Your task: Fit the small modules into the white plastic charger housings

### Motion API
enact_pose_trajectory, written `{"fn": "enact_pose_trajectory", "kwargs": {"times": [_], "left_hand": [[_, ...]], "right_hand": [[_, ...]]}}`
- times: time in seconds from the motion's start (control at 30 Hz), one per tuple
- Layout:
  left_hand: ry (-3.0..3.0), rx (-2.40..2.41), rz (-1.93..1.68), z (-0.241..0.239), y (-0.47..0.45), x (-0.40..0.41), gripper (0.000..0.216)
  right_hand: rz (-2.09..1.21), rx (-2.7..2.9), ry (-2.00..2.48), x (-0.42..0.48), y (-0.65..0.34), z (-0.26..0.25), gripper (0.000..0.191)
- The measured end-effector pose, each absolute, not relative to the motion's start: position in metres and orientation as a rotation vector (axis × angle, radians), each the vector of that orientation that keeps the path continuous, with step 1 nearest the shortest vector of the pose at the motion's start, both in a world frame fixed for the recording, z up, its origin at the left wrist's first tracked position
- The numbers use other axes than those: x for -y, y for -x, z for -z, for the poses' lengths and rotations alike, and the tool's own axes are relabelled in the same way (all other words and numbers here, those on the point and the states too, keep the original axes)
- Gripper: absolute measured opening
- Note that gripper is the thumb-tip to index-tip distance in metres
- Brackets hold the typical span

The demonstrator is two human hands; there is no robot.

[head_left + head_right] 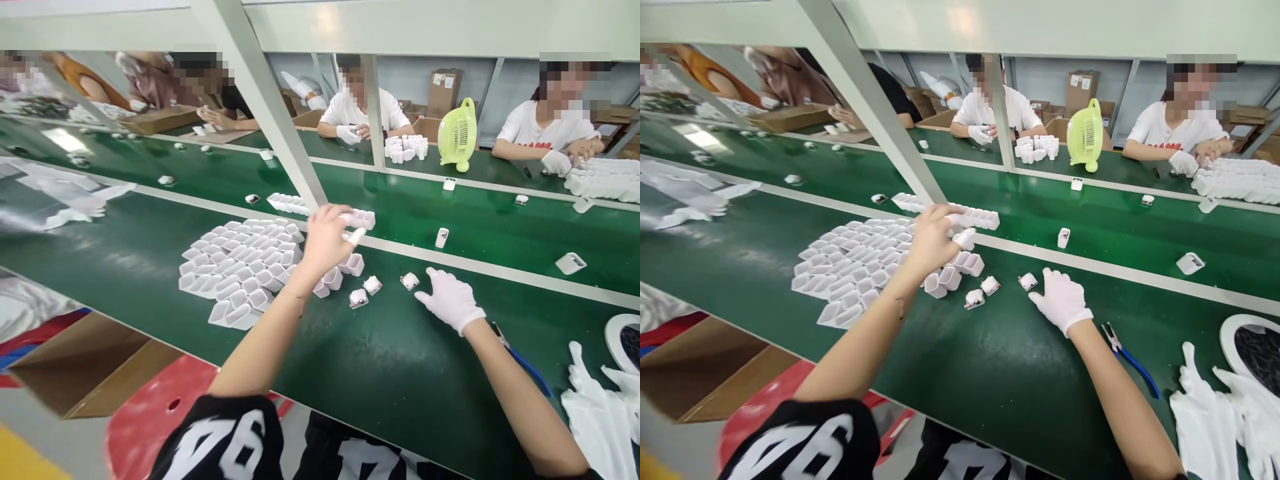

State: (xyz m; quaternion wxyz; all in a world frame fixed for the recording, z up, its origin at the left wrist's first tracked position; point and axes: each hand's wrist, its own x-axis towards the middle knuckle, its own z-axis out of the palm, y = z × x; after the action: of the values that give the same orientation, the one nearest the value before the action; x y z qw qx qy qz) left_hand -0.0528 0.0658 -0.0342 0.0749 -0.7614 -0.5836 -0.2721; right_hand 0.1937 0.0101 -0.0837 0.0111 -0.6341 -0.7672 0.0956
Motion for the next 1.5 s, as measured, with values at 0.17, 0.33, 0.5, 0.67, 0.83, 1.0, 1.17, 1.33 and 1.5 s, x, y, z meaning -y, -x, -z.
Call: {"fn": "enact_pose_trajectory", "kwargs": {"times": [0.17,0.33,0.5,0.67,0.83,1.0,1.17,1.33,1.5], "left_hand": [[2.21,1.905,0.438,0.075,0.086,-0.039,0.013],[2.43,1.812,0.419,0.113,0.074,-0.042,0.02],[2.629,1.679,0.591,0.097,0.069,-0.035,0.012],[2.946,1.427,1.068,0.049,0.044,0.001,0.01],[3.047,1.202,1.339,0.019,0.03,0.033,0.039],[3.046,0.799,1.225,0.015,0.028,0.043,0.05],[3.031,0.752,1.199,0.017,0.026,0.045,0.051],[3.075,0.788,1.171,0.02,0.027,0.046,0.052],[3.137,0.86,1.122,0.023,0.026,0.047,0.048]], "right_hand": [[-0.329,2.255,1.948,-0.027,-0.161,0.113,0.032],[-0.437,2.087,1.802,-0.02,-0.171,0.121,0.019],[-0.527,1.915,1.57,0.001,-0.189,0.109,0.038],[-0.411,1.835,1.374,0.031,-0.199,0.061,0.039],[0.067,1.985,1.11,0.074,-0.209,0.007,0.031],[0.306,2.105,0.905,0.095,-0.211,-0.008,0.034],[0.453,2.18,0.827,0.092,-0.208,-0.001,0.03],[0.491,2.208,0.844,0.091,-0.207,0.007,0.025],[0.426,2.262,0.924,0.095,-0.207,0.013,0.03]]}}
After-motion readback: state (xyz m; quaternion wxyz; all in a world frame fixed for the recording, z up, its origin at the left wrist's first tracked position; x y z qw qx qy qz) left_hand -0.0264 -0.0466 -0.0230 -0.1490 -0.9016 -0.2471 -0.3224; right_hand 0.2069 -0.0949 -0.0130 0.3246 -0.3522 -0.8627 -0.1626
